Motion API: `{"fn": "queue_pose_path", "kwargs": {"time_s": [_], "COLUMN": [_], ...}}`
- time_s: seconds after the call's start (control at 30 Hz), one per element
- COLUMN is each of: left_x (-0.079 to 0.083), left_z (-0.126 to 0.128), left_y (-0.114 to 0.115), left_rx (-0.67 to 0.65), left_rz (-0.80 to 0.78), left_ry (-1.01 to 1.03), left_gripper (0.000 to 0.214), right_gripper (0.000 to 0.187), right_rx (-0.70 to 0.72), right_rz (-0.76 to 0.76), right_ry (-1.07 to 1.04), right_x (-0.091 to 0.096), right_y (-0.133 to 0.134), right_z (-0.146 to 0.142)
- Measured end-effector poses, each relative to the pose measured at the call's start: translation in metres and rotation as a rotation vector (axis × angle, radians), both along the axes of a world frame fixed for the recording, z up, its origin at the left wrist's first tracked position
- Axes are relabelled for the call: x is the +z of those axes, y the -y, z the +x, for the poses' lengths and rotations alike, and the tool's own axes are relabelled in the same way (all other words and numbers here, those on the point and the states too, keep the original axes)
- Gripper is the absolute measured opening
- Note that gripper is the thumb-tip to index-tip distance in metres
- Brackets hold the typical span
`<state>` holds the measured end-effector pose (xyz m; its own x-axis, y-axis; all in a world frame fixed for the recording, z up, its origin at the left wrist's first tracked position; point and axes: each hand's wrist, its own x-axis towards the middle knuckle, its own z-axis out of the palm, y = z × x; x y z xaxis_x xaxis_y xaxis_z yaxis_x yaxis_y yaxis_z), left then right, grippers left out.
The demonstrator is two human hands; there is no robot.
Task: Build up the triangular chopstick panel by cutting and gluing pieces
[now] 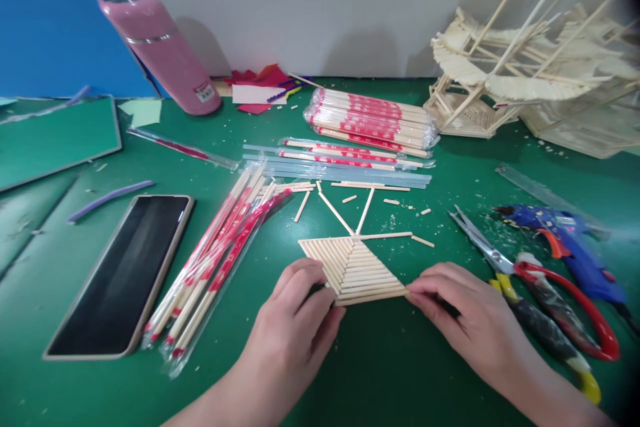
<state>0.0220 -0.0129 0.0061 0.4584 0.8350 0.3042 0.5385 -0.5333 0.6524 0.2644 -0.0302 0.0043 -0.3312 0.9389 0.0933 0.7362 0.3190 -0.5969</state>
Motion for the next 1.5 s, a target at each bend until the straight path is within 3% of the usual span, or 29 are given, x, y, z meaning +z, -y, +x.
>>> {"fn": "queue_pose_path", "kwargs": {"time_s": [0.27, 0.97, 1.5], "left_x": [0.0027, -0.0047, -0.0038], "left_z": [-0.0029, -0.0058, -0.0051], "left_y": [-0.0027, -0.0062, -0.0044], "left_rx": [-0.007, -0.030, -0.040], "left_rz": [-0.035, 0.104, 0.047], "left_ry": [0.022, -0.021, -0.023], "left_gripper": [0.017, 0.017, 0.019], "right_gripper": [0.008, 0.013, 0.013], "right_rx": [-0.008, -0.021, 0.007], "right_rz": [0.023, 0.005, -0.053], "right_ry": [0.004, -0.010, 0.029], "right_x": [-0.0002, 0.0058, 0.0078], "right_y": [0.0000, -0.0017, -0.0055], "right_z": [-0.0011, 0.0006, -0.0014]}}
